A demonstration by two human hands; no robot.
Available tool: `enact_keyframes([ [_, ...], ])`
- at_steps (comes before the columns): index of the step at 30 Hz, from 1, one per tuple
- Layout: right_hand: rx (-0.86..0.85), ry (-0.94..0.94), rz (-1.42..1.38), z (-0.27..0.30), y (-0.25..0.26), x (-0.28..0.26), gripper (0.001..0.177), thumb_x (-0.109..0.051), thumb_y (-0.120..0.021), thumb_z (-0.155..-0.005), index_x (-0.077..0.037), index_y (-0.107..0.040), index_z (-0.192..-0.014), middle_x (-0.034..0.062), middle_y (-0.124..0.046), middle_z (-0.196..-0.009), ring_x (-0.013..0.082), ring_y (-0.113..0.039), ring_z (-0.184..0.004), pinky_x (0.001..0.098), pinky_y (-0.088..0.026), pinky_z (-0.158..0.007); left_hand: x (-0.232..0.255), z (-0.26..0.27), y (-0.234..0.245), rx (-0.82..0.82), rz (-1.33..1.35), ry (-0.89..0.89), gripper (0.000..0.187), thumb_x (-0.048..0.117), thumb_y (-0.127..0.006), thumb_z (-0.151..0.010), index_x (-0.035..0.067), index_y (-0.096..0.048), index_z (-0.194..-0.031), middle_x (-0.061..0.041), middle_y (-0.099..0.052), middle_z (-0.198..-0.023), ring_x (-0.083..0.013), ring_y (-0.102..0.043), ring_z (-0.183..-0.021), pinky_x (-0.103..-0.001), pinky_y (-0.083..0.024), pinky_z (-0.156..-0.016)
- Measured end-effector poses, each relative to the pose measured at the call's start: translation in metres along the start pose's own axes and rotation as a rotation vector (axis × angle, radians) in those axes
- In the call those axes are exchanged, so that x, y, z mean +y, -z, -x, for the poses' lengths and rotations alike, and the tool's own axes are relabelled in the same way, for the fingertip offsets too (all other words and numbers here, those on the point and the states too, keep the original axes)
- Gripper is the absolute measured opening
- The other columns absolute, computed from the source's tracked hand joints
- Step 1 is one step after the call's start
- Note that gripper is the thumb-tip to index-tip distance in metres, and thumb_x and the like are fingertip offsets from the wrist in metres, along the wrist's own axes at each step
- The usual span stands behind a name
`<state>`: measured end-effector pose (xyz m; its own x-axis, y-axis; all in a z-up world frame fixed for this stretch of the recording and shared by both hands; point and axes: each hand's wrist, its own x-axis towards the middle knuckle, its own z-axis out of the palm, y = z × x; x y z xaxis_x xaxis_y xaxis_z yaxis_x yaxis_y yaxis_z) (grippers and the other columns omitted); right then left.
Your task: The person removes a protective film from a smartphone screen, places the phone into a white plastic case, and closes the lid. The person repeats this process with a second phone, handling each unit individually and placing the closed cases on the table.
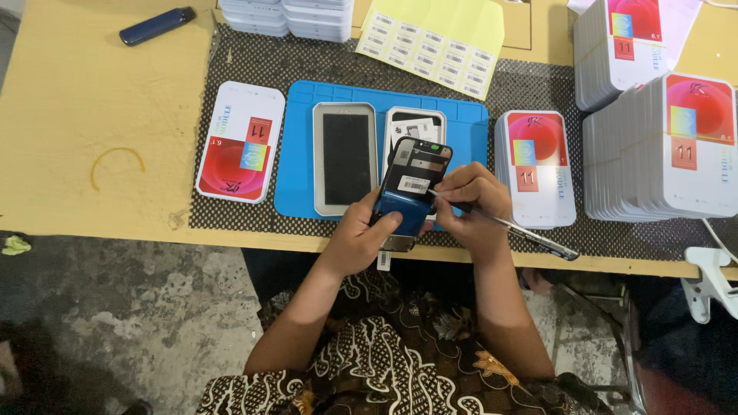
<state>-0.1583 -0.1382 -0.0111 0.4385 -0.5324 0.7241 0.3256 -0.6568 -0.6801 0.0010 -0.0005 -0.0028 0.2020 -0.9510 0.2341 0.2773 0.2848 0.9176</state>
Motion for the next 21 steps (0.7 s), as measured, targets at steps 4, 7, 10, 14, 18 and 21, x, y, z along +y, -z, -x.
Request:
enact_keyframes([
  [4,-0.003,0.008,-0.002,0.001,0.001,0.002,0.019,0.004,-0.082,-0.083,0.005,-0.065,-0.075,0.0206,-0.063,-0.079,0.0309,-0.069,-0.067,0.0363,-0.056,-0.061,-0.001,0.001,-0.001,0.006,-0.007,0.022,0.03,0.013,-0.059,-0.103,-0.001,-0.065,-0.13,-0.017,-0.075,-0.092,-0.0155,-0.062,-0.079,-0.039,-0.055,-0.075],
  [7,-0.013,0.013,0.035,-0.001,0.001,-0.001,0.02,0.003,-0.081,-0.084,0.005,-0.064,-0.075,0.0212,-0.064,-0.079,0.0324,-0.069,-0.066,0.0369,-0.055,-0.06,0.004,-0.001,-0.005,0.014,-0.033,0.04,0.034,0.014,-0.059,-0.103,-0.001,-0.063,-0.133,-0.017,-0.076,-0.093,-0.0157,-0.063,-0.082,-0.04,-0.056,-0.075],
  [10,-0.046,-0.002,0.042,-0.001,0.001,-0.005,0.019,0.004,-0.081,-0.082,0.004,-0.065,-0.074,0.0208,-0.065,-0.078,0.0335,-0.069,-0.065,0.0383,-0.056,-0.06,0.005,-0.003,-0.006,0.03,-0.104,0.09,0.057,0.022,-0.058,-0.103,-0.019,-0.045,-0.14,-0.013,-0.066,-0.065,-0.0078,-0.048,-0.057,-0.027,-0.046,-0.058],
  [14,0.022,-0.166,-0.173,0.008,0.011,-0.008,0.019,-0.007,-0.073,-0.091,0.001,-0.061,-0.078,0.0207,-0.064,-0.082,0.0248,-0.066,-0.064,0.032,-0.055,-0.056,0.006,0.002,-0.007,0.023,-0.018,0.07,0.043,0.024,-0.058,-0.105,0.0,-0.056,-0.141,-0.022,-0.072,-0.109,-0.027,-0.067,-0.097,-0.051,-0.056,-0.087],
  [18,0.018,-0.335,-0.183,0.03,0.048,-0.022,0.026,-0.006,-0.064,-0.093,-0.001,-0.054,-0.07,0.0214,-0.063,-0.071,0.02,-0.056,-0.051,0.0271,-0.045,-0.042,-0.022,0.005,0.008,0.021,-0.027,0.111,0.046,0.028,-0.064,-0.103,0.005,-0.056,-0.141,-0.017,-0.071,-0.107,-0.0243,-0.067,-0.096,-0.049,-0.06,-0.083],
  [21,-0.053,-0.455,-0.128,0.026,0.067,-0.072,0.03,-0.004,-0.061,-0.094,-0.006,-0.049,-0.066,0.0178,-0.062,-0.067,0.0145,-0.047,-0.049,0.0245,-0.041,-0.04,0.003,0.007,-0.006,-0.038,0.007,0.116,0.075,0.046,-0.06,-0.101,-0.008,-0.038,-0.15,-0.036,-0.056,-0.134,-0.0517,-0.055,-0.127,-0.07,-0.046,-0.108],
])
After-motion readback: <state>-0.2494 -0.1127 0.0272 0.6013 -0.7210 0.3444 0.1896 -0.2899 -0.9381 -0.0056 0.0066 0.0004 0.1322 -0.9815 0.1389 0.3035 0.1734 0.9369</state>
